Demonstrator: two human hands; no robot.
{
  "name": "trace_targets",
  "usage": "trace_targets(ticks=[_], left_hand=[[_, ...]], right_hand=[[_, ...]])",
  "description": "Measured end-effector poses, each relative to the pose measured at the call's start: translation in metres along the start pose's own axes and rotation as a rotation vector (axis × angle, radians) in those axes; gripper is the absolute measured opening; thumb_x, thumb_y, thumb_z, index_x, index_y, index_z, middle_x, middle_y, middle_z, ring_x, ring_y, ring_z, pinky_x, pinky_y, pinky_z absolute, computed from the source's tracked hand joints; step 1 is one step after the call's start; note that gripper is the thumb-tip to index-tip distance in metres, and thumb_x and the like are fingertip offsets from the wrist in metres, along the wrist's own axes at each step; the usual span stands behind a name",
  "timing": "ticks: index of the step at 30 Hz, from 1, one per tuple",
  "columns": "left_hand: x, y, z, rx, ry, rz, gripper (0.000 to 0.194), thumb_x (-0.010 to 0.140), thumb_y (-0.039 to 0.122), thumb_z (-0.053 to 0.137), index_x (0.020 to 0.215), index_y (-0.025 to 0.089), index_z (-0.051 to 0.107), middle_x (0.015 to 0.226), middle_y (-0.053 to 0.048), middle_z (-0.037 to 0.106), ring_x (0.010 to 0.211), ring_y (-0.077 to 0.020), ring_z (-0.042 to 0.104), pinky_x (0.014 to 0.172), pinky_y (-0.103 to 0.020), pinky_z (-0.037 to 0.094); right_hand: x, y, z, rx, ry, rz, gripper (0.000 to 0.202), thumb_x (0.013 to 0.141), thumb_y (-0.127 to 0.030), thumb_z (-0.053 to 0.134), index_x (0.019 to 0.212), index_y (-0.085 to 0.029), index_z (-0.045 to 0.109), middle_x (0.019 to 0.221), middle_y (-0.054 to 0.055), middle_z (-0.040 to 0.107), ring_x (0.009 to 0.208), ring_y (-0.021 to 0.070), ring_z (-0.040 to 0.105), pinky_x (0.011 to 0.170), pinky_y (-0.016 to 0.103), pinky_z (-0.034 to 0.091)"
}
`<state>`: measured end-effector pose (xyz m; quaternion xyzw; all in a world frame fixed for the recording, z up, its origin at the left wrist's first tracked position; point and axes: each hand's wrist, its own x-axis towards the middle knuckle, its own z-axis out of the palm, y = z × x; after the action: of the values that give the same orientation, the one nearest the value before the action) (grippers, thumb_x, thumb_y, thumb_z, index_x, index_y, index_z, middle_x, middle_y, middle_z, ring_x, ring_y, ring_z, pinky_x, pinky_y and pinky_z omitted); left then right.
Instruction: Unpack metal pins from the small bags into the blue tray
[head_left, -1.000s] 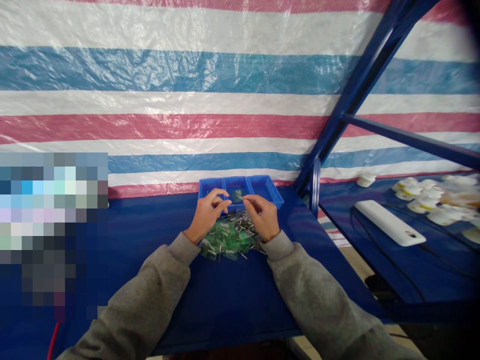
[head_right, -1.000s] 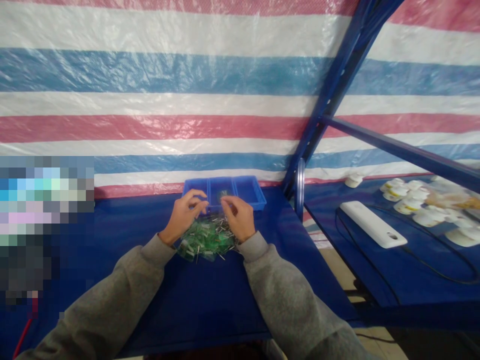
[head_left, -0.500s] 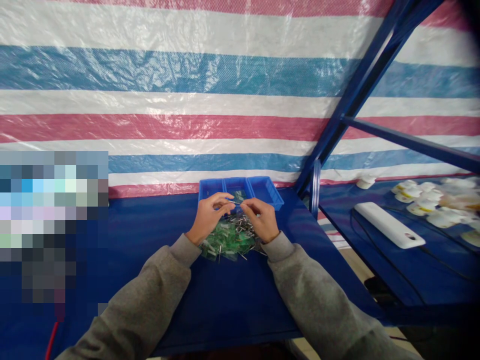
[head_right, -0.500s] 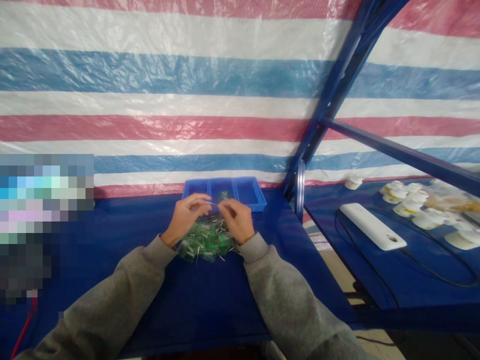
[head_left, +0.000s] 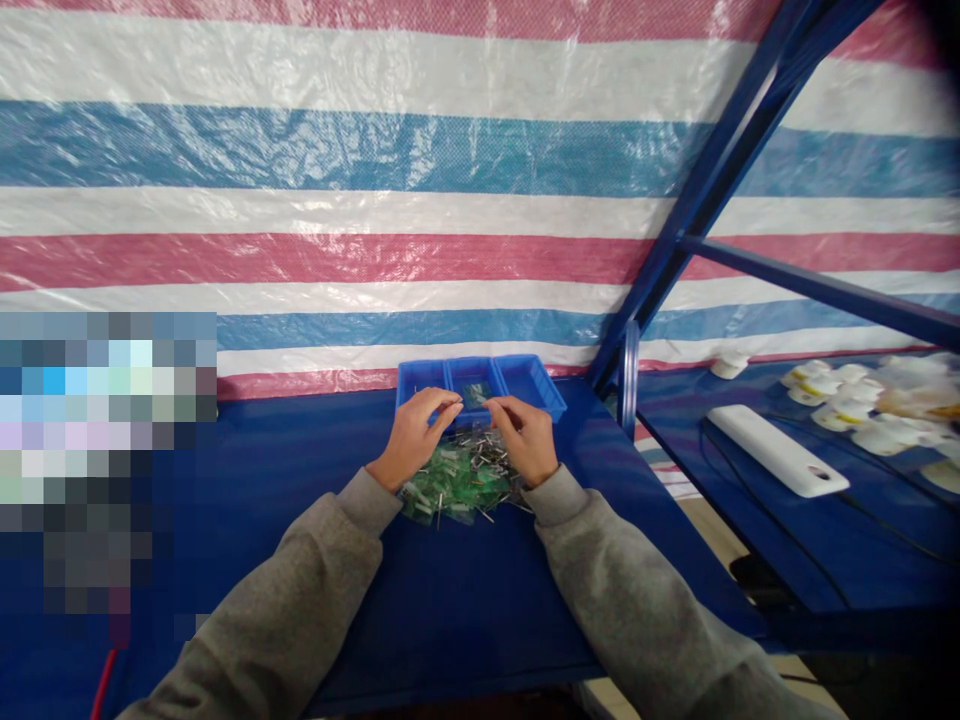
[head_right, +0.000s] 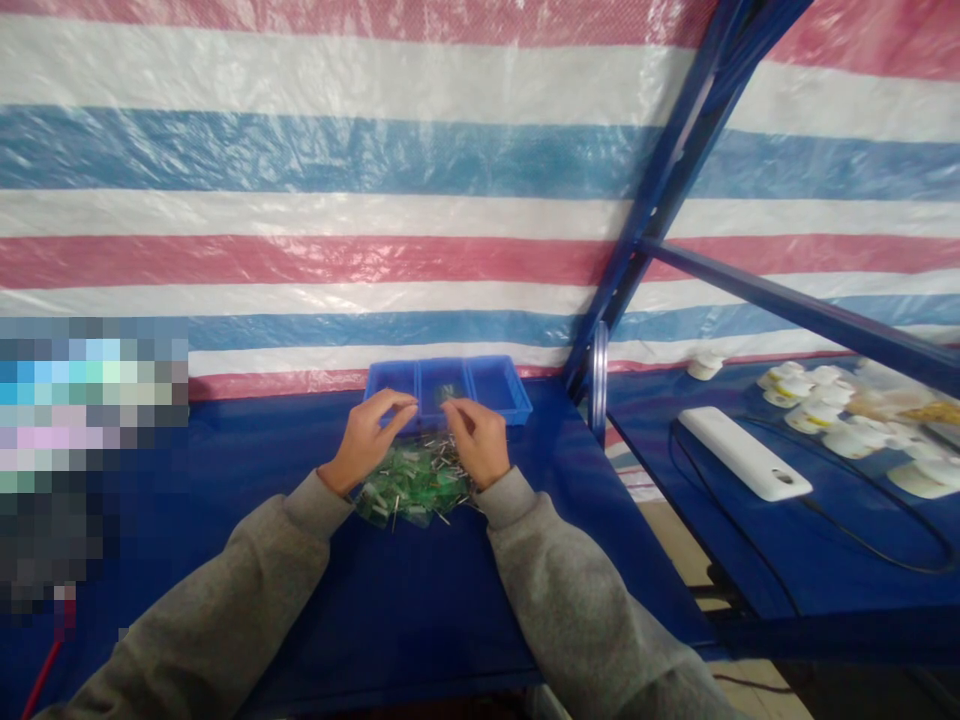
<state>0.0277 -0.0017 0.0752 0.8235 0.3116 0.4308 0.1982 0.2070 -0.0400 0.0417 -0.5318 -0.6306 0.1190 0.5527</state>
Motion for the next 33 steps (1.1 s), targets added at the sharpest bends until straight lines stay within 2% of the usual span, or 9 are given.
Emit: trace_targets(ticks=[5, 7, 10, 16, 19, 22, 28, 31, 33], left_hand=[[0.0014, -0.0017, 0.0007, -0.070, 0.040, -0.058, 0.022, 0.086, 0.033, 0.057, 0.101, 0.018, 0.064, 0.080, -0.001, 0.067, 0.074, -0.0141, 0.061, 0.076, -0.026, 0.046], [0.0020, -0.0017, 0.0001, -0.107, 0.055, -0.094, 0.022, 0.085, 0.034, 0.057, 0.098, 0.017, 0.064, 0.078, -0.001, 0.066, 0.073, -0.0140, 0.061, 0.075, -0.026, 0.047], [0.0025, -0.0014, -0.0012, -0.126, 0.065, -0.104, 0.023, 0.086, 0.035, 0.056, 0.090, 0.016, 0.067, 0.086, -0.004, 0.069, 0.079, -0.0158, 0.062, 0.077, -0.027, 0.048], [0.0033, -0.0039, -0.0028, -0.149, 0.048, -0.097, 0.026, 0.087, 0.036, 0.054, 0.096, 0.017, 0.069, 0.096, -0.007, 0.070, 0.086, -0.0176, 0.064, 0.081, -0.029, 0.049], [0.0038, -0.0061, -0.0026, -0.122, 0.000, -0.106, 0.027, 0.090, 0.035, 0.049, 0.097, 0.017, 0.067, 0.084, -0.004, 0.069, 0.077, -0.0146, 0.063, 0.076, -0.026, 0.048], [0.0042, -0.0063, -0.0020, -0.076, -0.063, -0.115, 0.026, 0.091, 0.033, 0.045, 0.097, 0.016, 0.063, 0.065, 0.001, 0.060, 0.062, -0.0105, 0.056, 0.065, -0.021, 0.044], [0.0037, -0.0024, -0.0019, -0.054, -0.153, -0.106, 0.025, 0.089, 0.036, 0.048, 0.102, 0.016, 0.056, 0.051, 0.009, 0.046, 0.049, -0.0064, 0.042, 0.054, -0.017, 0.034], [0.0029, 0.0000, -0.0021, -0.082, -0.142, -0.124, 0.025, 0.088, 0.038, 0.052, 0.099, 0.016, 0.058, 0.050, 0.008, 0.047, 0.048, -0.0065, 0.043, 0.054, -0.018, 0.036], [0.0023, 0.0011, -0.0011, -0.146, -0.111, -0.132, 0.025, 0.086, 0.037, 0.055, 0.098, 0.016, 0.060, 0.057, 0.005, 0.056, 0.053, -0.0080, 0.052, 0.058, -0.019, 0.042]], right_hand=[[-0.0007, -0.0023, -0.0013, -0.006, 0.008, -0.005, 0.029, 0.090, -0.035, 0.047, 0.086, -0.017, 0.069, 0.076, 0.004, 0.068, 0.062, 0.0141, 0.057, 0.061, 0.025, 0.043], [-0.0009, -0.0022, -0.0013, -0.005, 0.007, -0.007, 0.029, 0.090, -0.035, 0.047, 0.087, -0.017, 0.069, 0.077, 0.004, 0.068, 0.064, 0.0147, 0.058, 0.062, 0.025, 0.044], [-0.0010, -0.0016, -0.0011, -0.010, 0.012, -0.012, 0.030, 0.090, -0.036, 0.047, 0.086, -0.017, 0.069, 0.077, 0.004, 0.068, 0.065, 0.0149, 0.060, 0.062, 0.025, 0.044], [-0.0007, -0.0011, -0.0012, -0.005, 0.017, -0.029, 0.029, 0.090, -0.035, 0.047, 0.085, -0.017, 0.069, 0.078, 0.005, 0.069, 0.069, 0.0161, 0.062, 0.064, 0.026, 0.046], [-0.0011, -0.0012, -0.0017, -0.005, 0.024, -0.025, 0.029, 0.090, -0.035, 0.047, 0.085, -0.018, 0.069, 0.079, 0.005, 0.069, 0.070, 0.0164, 0.062, 0.063, 0.026, 0.045], [-0.0014, -0.0028, -0.0023, 0.004, 0.006, -0.039, 0.027, 0.090, -0.034, 0.047, 0.089, -0.018, 0.069, 0.081, 0.005, 0.069, 0.065, 0.0146, 0.059, 0.060, 0.026, 0.044], [-0.0018, -0.0052, -0.0007, 0.016, -0.133, -0.134, 0.022, 0.088, -0.035, 0.053, 0.091, -0.019, 0.069, 0.077, 0.003, 0.065, 0.057, 0.0114, 0.051, 0.056, 0.025, 0.041], [-0.0021, -0.0032, 0.0014, 0.023, -0.161, -0.129, 0.021, 0.086, -0.036, 0.055, 0.083, -0.019, 0.067, 0.075, 0.003, 0.064, 0.057, 0.0115, 0.051, 0.056, 0.024, 0.041], [-0.0023, -0.0017, 0.0023, 0.020, -0.167, -0.122, 0.020, 0.087, -0.035, 0.055, 0.081, -0.019, 0.065, 0.076, 0.002, 0.064, 0.057, 0.0115, 0.052, 0.056, 0.024, 0.040]])
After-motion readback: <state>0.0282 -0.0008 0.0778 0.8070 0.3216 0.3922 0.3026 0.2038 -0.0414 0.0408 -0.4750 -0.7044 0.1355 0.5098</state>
